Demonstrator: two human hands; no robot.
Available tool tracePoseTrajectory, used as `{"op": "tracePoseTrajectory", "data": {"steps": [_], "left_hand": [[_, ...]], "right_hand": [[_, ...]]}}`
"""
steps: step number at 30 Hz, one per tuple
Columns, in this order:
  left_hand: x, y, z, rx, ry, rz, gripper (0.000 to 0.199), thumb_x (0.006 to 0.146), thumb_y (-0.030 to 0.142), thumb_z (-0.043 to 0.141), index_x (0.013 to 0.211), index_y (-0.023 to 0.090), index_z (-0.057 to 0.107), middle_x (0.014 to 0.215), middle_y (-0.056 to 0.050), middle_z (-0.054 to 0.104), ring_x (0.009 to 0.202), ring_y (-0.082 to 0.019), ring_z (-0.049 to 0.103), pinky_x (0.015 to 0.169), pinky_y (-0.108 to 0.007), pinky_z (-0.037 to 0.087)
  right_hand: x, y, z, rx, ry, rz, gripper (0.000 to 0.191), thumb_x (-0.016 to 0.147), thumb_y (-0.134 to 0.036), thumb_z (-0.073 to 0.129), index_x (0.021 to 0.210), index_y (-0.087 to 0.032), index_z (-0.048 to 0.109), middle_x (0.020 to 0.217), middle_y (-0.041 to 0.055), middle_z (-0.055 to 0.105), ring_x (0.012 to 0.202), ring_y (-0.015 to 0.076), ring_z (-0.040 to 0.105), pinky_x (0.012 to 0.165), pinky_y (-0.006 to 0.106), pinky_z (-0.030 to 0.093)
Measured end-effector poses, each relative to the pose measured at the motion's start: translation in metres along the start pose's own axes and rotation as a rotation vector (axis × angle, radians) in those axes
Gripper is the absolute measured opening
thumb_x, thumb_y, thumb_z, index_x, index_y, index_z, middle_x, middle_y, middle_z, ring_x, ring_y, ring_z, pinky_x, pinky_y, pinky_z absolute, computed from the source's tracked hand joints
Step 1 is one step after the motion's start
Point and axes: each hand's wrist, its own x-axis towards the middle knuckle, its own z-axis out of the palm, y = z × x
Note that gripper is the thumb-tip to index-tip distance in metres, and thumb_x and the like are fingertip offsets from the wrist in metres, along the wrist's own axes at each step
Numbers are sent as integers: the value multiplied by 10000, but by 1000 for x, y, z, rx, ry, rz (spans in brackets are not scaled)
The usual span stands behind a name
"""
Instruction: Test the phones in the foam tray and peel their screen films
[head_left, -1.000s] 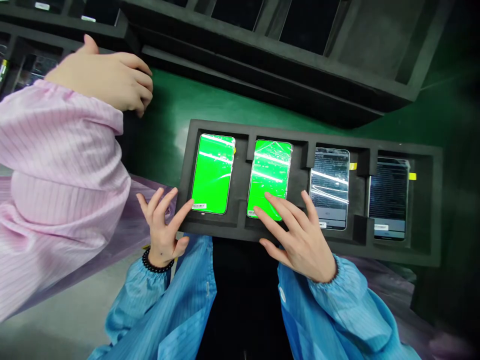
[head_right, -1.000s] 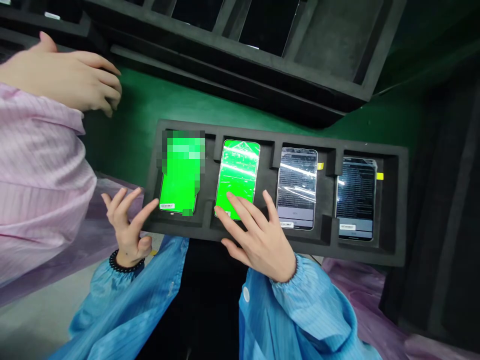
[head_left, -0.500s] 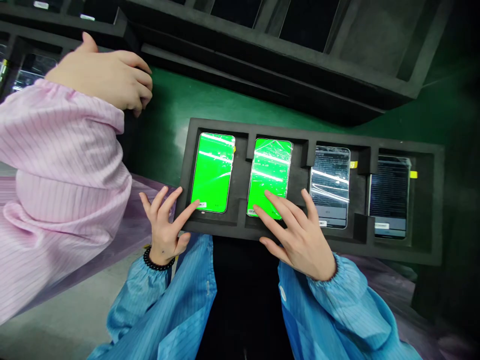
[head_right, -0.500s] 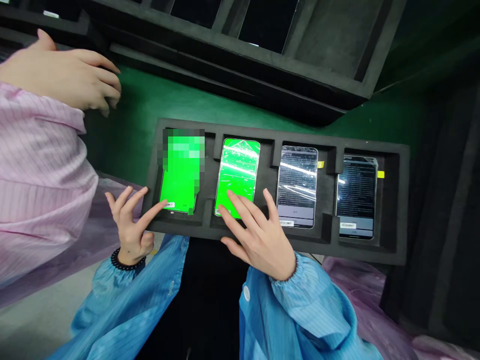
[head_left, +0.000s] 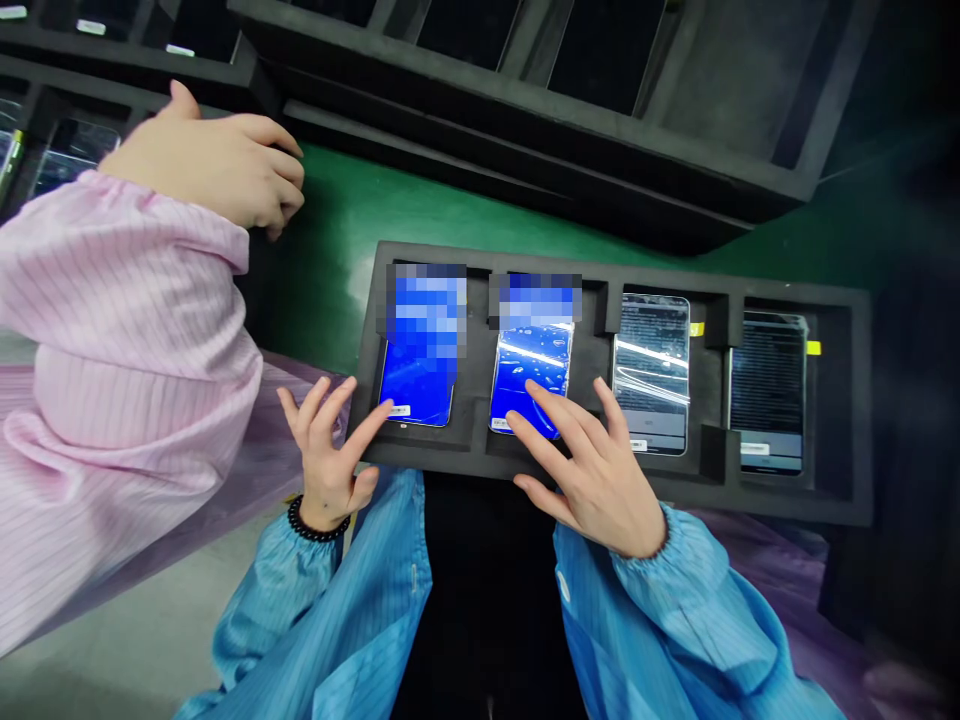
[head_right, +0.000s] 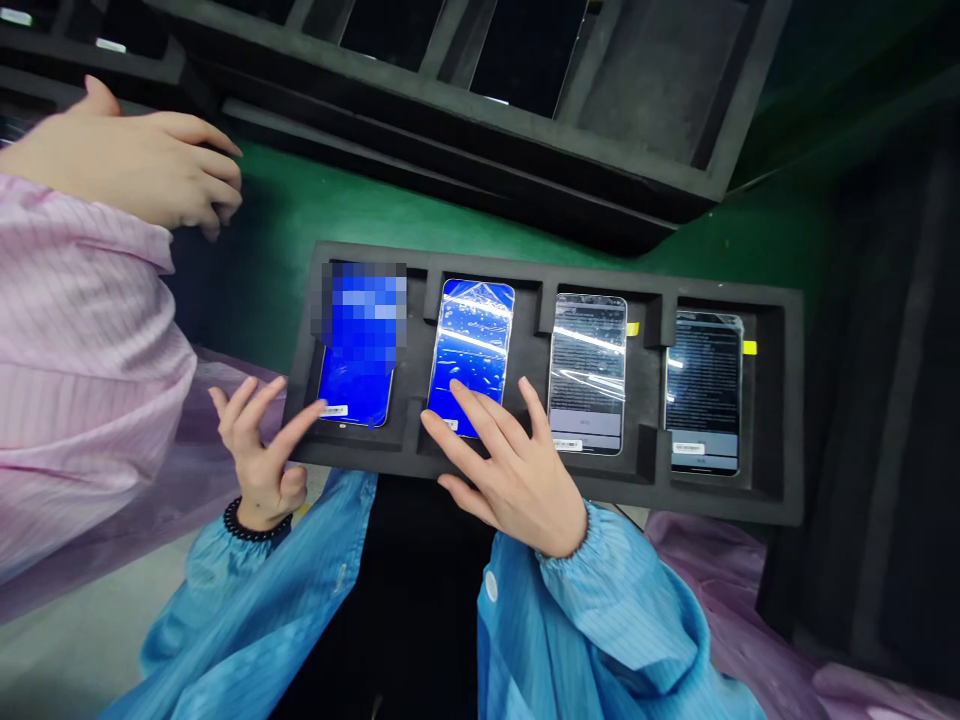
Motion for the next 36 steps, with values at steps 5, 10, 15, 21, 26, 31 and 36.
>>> {"op": "tracePoseTrajectory", "data": {"steps": [5,10,15,21,26,31,36], "left_hand": [[-2,-2,1,-19,31,-16,609,988,591,226,1481,333,473,1589,-64,373,1518,-330,271,1283,-631,12],[-1,-2,2,-38,69,-24,610,990,578,240,1513,311,405,1571,-100,397,1510,-343,291,1262,-669,64],[-1,-4,2,-35,47,-11,608,988,585,234,1490,309,437,1551,-112,417,1504,-344,300,1262,-653,75],[1,1,2,-67,66,-39,619,995,570,206,1502,293,428,1550,-119,417,1515,-342,282,1269,-642,47],[25,14,1,-178,96,-100,643,997,594,160,1513,299,406,1550,-102,426,1527,-328,266,1276,-634,80],[48,18,11,-245,126,-148,554,1007,527,250,1513,344,383,1550,-58,432,1521,-294,294,1299,-611,123],[56,18,20,-152,128,-168,525,1002,427,257,1510,362,372,1521,-60,488,1486,-249,382,1279,-516,308]], "right_hand": [[1,0,2,-6,-7,-17,489,1009,-384,494,1447,-166,497,1517,162,512,1255,290,574,1197,640,275],[0,1,2,5,42,9,558,1008,-384,495,1509,-152,413,1510,180,511,1259,293,569,1177,647,304],[-2,1,2,3,35,-3,557,1004,-366,515,1523,-194,410,1530,181,486,1290,302,558,1154,657,337],[-4,-1,0,112,123,46,535,1000,-322,503,1511,-183,430,1474,173,549,1275,298,578,1160,618,360],[-2,14,-23,503,214,546,467,1028,-271,426,1494,-252,428,1131,82,728,796,172,702,750,344,596],[0,34,-29,883,-77,768,520,993,-433,451,1450,-184,470,936,67,737,616,156,667,486,266,521],[1,50,-6,1190,-112,1043,747,855,-653,538,1422,-171,471,1009,105,681,425,80,457,325,236,353]]}}
